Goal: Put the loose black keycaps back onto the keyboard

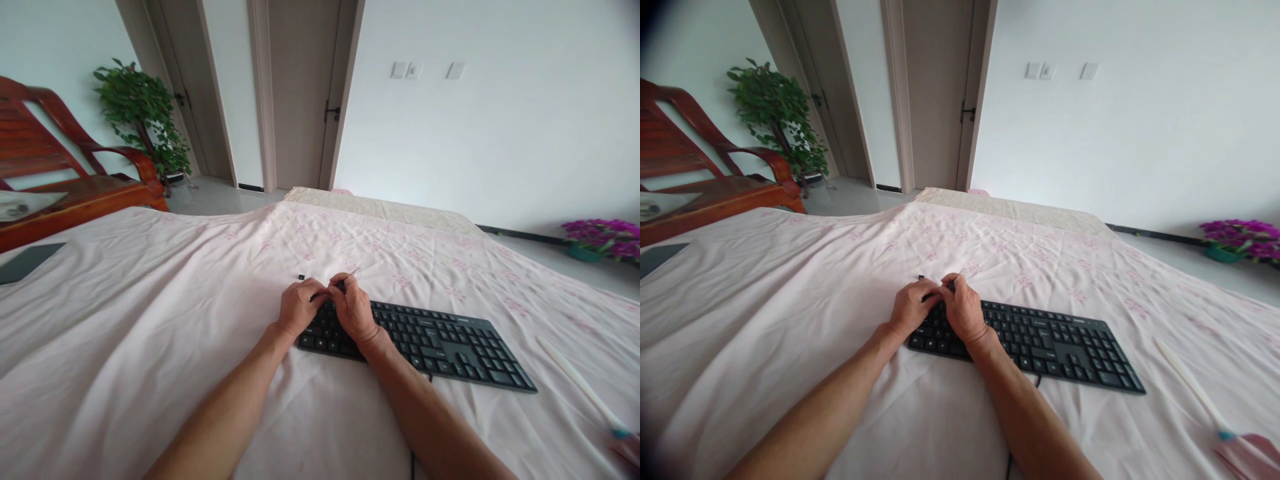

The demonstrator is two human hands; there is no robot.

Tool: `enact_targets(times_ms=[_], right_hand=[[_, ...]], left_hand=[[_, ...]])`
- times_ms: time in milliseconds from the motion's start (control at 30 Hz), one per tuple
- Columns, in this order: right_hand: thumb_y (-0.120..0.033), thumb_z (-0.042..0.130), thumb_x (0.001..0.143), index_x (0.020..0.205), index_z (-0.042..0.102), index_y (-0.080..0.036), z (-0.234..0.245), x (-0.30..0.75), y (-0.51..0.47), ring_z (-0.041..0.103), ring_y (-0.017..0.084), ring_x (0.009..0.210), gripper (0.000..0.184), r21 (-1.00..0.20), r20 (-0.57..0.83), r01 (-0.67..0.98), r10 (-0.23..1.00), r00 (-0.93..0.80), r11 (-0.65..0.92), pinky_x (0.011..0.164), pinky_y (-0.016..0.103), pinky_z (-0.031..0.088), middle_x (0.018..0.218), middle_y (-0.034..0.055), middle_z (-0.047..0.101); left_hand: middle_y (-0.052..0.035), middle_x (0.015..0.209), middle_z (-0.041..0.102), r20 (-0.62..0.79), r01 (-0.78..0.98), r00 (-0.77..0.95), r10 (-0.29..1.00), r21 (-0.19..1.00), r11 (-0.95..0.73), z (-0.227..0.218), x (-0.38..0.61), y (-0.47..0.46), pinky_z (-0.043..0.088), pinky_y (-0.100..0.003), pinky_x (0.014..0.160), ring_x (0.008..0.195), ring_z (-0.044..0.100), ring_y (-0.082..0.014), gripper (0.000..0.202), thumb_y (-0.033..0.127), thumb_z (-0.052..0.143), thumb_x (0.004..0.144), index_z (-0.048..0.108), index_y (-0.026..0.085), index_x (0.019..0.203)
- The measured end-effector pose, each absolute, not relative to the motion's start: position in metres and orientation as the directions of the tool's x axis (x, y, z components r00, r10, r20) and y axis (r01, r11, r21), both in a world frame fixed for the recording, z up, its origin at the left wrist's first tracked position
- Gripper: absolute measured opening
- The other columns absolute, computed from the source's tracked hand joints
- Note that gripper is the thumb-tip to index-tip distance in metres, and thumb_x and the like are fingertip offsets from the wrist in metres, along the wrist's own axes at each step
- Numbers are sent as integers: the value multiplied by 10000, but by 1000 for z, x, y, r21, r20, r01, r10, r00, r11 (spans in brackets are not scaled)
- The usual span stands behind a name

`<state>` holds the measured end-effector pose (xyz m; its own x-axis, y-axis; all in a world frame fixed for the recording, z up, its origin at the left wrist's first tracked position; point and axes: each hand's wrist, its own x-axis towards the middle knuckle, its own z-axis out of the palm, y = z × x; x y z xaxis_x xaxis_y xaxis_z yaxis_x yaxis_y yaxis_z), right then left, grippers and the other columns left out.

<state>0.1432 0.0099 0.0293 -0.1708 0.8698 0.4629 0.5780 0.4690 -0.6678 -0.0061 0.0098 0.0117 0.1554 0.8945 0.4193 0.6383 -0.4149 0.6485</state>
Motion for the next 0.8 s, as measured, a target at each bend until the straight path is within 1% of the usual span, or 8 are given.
enact_targets(times_ms=[167, 300, 400, 467, 533, 633, 733, 800], right_hand=[[-330, 429, 901, 975, 487, -213, 32, 145, 11, 606, 160, 751, 150, -748, 440, 495, 889, -127, 441, 729, 282, 458, 843, 22, 637], [-340, 406, 913, 1000, 490, -215, 30, 144, 13, 589, 152, 725, 174, -781, 425, 450, 897, -123, 432, 717, 279, 454, 817, 13, 633], [-331, 377, 923, 997, 487, -212, 31, 145, 11, 583, 145, 728, 179, -799, 467, 398, 882, -64, 452, 733, 280, 451, 840, 18, 638], [-318, 346, 932, 999, 488, -209, 35, 146, 9, 580, 143, 744, 191, -792, 505, 396, 863, 0, 464, 753, 281, 444, 841, 21, 637], [-300, 323, 935, 994, 506, -209, 43, 148, 8, 577, 146, 742, 213, -767, 515, 462, 857, 27, 446, 765, 281, 432, 792, 13, 627], [-272, 326, 926, 980, 549, -214, 57, 153, 10, 576, 157, 749, 236, -679, 478, 618, 878, -38, 396, 753, 278, 415, 729, 5, 607], [-247, 343, 923, 977, 589, -231, 67, 157, 13, 580, 168, 837, 253, -548, 450, 715, 873, -187, 435, 743, 273, 404, 844, 25, 629], [-252, 379, 921, 965, 627, -253, 67, 158, 14, 578, 171, 881, 252, -473, 417, 741, 862, -288, 477, 739, 269, 399, 925, 33, 633]], left_hand=[[9, 881, 702, 389, 509, 127, 913, 764, -396, 8, -7, 15, 471, -262, 759, 804, 636, -157, 144, 261, 604, 798, 690, 261, 913], [15, 842, 707, 357, 398, 121, 926, 837, -375, 3, -9, 20, 494, -264, 747, 776, 650, -153, 193, 220, 635, 756, 686, 254, 939], [18, 840, 701, 354, 357, 125, 927, 855, -375, 1, -9, 21, 501, -268, 769, 780, 652, -145, 279, 176, 640, 733, 671, 259, 998], [13, 847, 701, 345, 325, 114, 932, 873, -363, 1, -10, 22, 505, -270, 783, 786, 653, -142, 300, 174, 635, 734, 666, 253, 1021], [1, 870, 704, 327, 282, 93, 940, 897, -340, 1, -11, 22, 506, -274, 794, 795, 655, -144, 292, 209, 623, 754, 660, 243, 1041], [-23, 885, 706, 296, 185, 13, 955, 938, -293, 2, -13, 22, 511, -278, 780, 810, 659, -157, 289, 287, 595, 788, 645, 214, 1063], [-37, 861, 704, 273, 117, -113, 955, 958, -260, 3, -16, 23, 520, -274, 724, 760, 663, -159, 306, 361, 574, 805, 640, 187, 1048], [-42, 867, 703, 289, 120, -182, 940, 955, -270, 3, -18, 23, 522, -272, 707, 724, 661, -152, 315, 395, 561, 812, 646, 180, 1026]])
